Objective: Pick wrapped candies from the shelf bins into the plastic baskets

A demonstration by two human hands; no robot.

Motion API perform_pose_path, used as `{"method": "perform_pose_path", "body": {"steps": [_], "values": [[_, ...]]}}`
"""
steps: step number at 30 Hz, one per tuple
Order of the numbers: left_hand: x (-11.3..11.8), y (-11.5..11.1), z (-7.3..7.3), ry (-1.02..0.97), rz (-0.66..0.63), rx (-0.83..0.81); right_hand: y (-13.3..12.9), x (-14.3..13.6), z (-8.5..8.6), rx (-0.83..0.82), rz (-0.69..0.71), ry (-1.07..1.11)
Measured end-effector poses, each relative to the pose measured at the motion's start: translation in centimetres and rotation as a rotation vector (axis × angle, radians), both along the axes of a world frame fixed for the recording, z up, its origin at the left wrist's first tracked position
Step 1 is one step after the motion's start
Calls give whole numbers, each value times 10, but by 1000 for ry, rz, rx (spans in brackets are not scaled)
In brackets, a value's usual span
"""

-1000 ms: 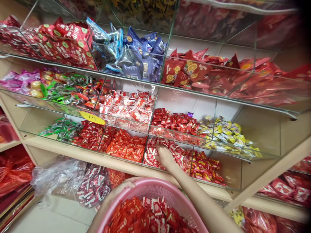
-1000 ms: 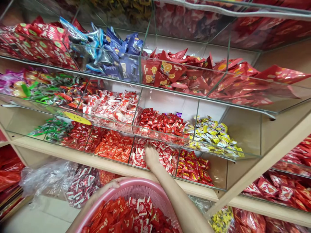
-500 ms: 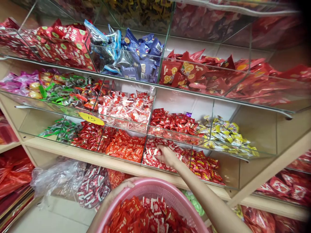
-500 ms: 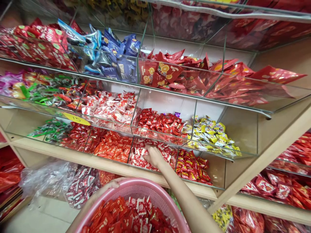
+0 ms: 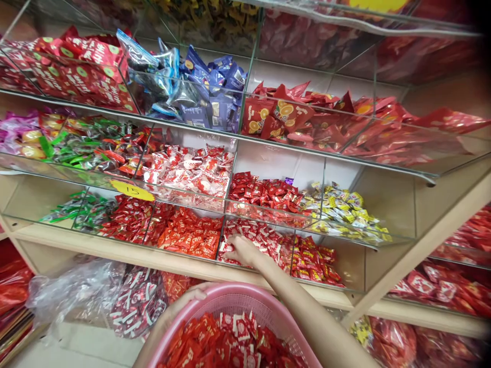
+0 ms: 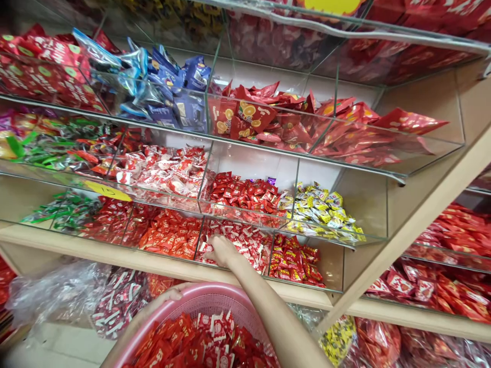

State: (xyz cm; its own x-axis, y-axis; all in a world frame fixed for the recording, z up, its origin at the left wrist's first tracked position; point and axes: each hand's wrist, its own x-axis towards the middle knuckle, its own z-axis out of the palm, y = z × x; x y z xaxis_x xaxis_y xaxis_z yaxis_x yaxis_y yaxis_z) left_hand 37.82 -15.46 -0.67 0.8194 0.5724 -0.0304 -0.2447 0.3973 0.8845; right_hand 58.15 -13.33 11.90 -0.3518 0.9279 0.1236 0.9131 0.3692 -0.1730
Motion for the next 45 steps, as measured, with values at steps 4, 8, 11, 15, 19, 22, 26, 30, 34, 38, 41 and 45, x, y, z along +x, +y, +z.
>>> {"method": "perform_pose_path", "body": {"steps": [4,8,11,15,19,22,26,30,34,38,41,45], "values": [[1,-1,4,23,6,-11,4,-5,4,-94,-91,-22],[2,-2,3,19,5,-16,9,-11,10,-162,-112,-71],[3,-2,3,36,17,-29,10,-11,8,-145,-52,-60],[3,-4,10,102,37,-26,8,-7,4,-111,-4,15],[2,-2,10,111,41,-7,4,8,19,-87,-8,187],[0,0,5,136,47,-21,1,28,36,-58,-47,305],[-2,-2,6,167,55,-32,-3,48,40,-53,-25,306],[0,-5,10,161,63,-15,-4,40,25,-53,47,235],[0,-6,10,92,25,-10,-2,20,12,-28,88,122],[-2,-5,7,81,22,-10,-3,11,8,-73,18,3],[-4,-3,3,81,28,-4,-2,12,6,-68,44,-2],[-5,-2,-2,73,22,-5,3,15,3,-84,40,45]]}}
